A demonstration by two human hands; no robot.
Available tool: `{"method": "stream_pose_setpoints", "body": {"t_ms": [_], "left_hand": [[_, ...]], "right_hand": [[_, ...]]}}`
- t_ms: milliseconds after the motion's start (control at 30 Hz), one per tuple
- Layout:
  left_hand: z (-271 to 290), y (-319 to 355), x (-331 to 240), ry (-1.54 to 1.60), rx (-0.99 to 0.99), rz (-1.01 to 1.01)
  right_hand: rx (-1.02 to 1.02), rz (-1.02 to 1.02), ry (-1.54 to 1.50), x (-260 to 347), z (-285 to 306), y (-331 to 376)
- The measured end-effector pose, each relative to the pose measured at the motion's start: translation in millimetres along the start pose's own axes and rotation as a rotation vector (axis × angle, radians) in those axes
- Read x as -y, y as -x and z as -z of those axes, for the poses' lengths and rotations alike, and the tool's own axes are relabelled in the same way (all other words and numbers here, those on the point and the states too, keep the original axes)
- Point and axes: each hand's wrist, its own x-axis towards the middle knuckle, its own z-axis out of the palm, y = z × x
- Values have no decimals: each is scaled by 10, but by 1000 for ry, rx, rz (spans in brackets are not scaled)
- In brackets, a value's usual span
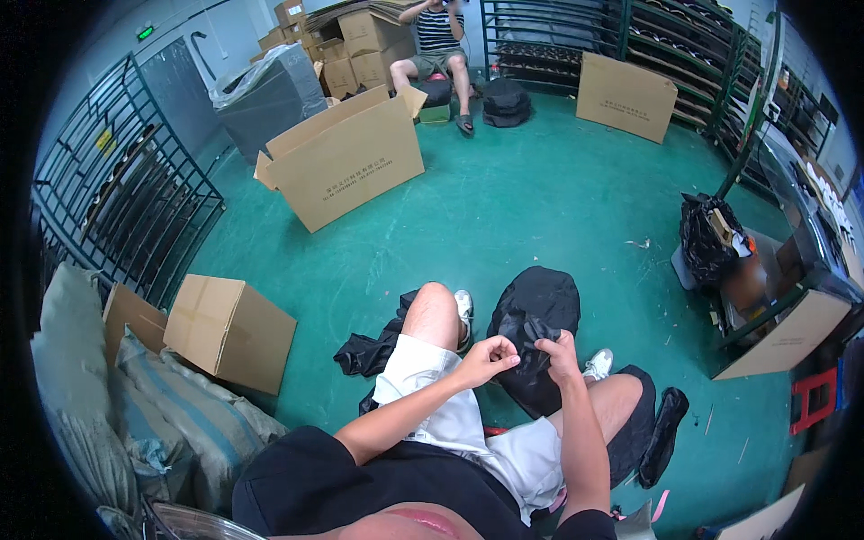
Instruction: Inspecting and folding black fabric covers on the warehouse floor.
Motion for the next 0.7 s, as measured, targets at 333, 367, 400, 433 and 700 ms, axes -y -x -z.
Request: {"method": "stream_pose_setpoints", "body": {"t_ms": [333,367,400,433,700], "left_hand": [[71,-17,351,43,-67,42],[91,-15,414,43,-66,46],[119,-19,485,13,-107,61],[139,-25,551,-18,-147,77],[152,-55,844,17,-464,116]], "right_hand": [[-38,16,43,-13,-53,-31],[-7,27,45,-45,-25,-65],[-13,36,69,-86,1,-98],[-16,34,67,-112,51,-100],[-9,-9,47,-42,-20,-66]]}}
